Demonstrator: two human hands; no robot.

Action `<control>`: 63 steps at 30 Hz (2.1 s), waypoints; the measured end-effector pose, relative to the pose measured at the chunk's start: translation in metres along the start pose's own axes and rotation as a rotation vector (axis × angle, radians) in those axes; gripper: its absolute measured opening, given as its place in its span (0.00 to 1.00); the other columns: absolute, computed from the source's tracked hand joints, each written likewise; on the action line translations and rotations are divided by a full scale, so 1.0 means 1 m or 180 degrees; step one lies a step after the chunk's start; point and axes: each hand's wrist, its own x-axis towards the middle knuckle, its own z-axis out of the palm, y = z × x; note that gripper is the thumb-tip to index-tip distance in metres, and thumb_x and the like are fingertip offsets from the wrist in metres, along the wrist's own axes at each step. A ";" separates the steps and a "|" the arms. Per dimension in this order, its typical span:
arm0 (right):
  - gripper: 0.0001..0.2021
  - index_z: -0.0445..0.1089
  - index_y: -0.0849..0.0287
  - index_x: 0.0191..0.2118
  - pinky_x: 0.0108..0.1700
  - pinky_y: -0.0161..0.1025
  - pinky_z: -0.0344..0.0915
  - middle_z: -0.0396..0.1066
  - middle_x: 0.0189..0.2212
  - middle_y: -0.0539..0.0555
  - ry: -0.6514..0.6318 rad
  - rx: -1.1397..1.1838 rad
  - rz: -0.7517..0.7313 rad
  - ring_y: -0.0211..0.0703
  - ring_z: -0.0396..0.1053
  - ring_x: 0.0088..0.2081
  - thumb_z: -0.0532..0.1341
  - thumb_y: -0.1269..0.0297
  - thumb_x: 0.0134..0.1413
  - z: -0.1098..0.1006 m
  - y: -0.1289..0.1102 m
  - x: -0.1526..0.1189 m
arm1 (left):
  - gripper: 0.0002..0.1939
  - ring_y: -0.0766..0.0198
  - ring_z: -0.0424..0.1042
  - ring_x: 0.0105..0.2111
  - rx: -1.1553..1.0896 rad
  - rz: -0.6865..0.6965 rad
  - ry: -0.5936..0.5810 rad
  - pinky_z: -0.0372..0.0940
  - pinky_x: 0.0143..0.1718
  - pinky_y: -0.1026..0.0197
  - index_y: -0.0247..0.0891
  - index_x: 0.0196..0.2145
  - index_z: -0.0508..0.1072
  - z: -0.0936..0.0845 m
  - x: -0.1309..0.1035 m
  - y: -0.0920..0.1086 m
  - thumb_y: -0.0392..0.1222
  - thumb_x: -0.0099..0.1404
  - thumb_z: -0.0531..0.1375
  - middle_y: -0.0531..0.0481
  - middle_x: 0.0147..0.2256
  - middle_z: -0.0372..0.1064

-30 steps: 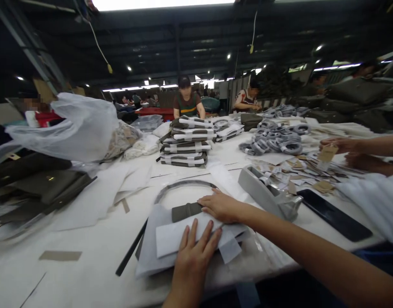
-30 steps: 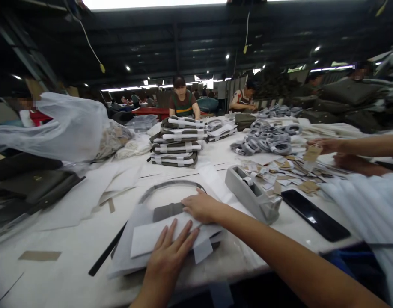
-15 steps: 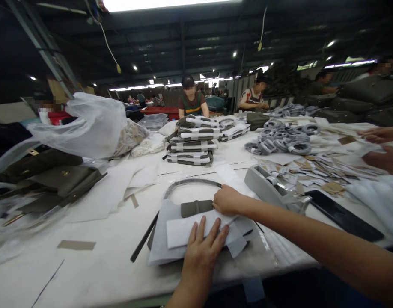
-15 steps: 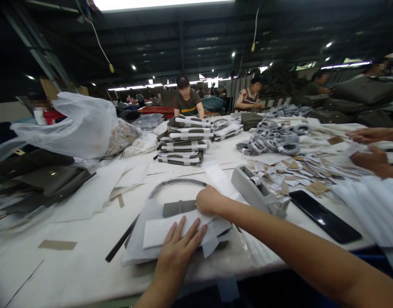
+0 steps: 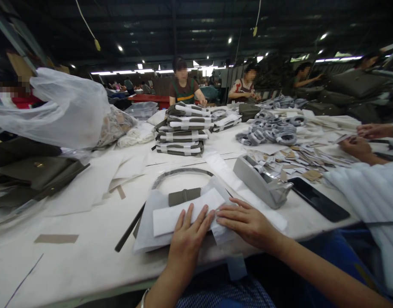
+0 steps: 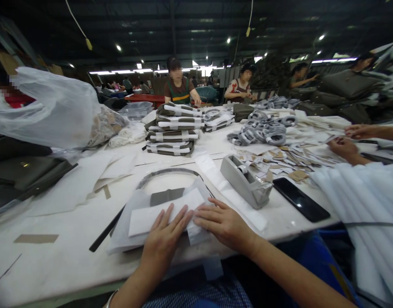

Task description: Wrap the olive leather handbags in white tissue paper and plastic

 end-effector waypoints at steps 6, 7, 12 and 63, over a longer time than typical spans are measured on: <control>0.14 0.72 0.57 0.50 0.63 0.48 0.62 0.79 0.44 0.54 0.0668 -0.0073 -0.0001 0.40 0.75 0.49 0.56 0.74 0.64 0.011 -0.011 -0.001 | 0.34 0.47 0.59 0.63 0.0062 -0.0119 -0.0084 0.66 0.58 0.44 0.47 0.68 0.53 0.004 0.001 0.002 0.29 0.67 0.54 0.55 0.66 0.53; 0.14 0.72 0.57 0.51 0.63 0.49 0.62 0.79 0.44 0.54 0.0657 -0.0090 -0.0012 0.40 0.75 0.50 0.55 0.73 0.64 0.011 -0.013 -0.004 | 0.34 0.47 0.59 0.64 0.0061 -0.0146 -0.0102 0.65 0.59 0.44 0.48 0.68 0.53 0.004 0.001 0.002 0.28 0.67 0.54 0.55 0.66 0.52; 0.16 0.70 0.58 0.55 0.63 0.50 0.63 0.77 0.49 0.57 0.0384 -0.0198 -0.0124 0.43 0.71 0.55 0.54 0.72 0.66 0.009 -0.015 -0.024 | 0.36 0.47 0.57 0.64 -0.0004 -0.0164 -0.0417 0.65 0.59 0.44 0.46 0.68 0.52 -0.002 0.003 0.003 0.26 0.66 0.54 0.58 0.67 0.50; 0.29 0.57 0.60 0.67 0.71 0.57 0.44 0.57 0.66 0.58 -0.0661 -0.0658 0.0309 0.52 0.51 0.68 0.55 0.75 0.61 0.024 -0.049 -0.104 | 0.26 0.50 0.59 0.64 -0.0640 -0.0938 0.0038 0.48 0.65 0.39 0.55 0.62 0.63 0.005 0.017 0.034 0.52 0.68 0.60 0.57 0.61 0.63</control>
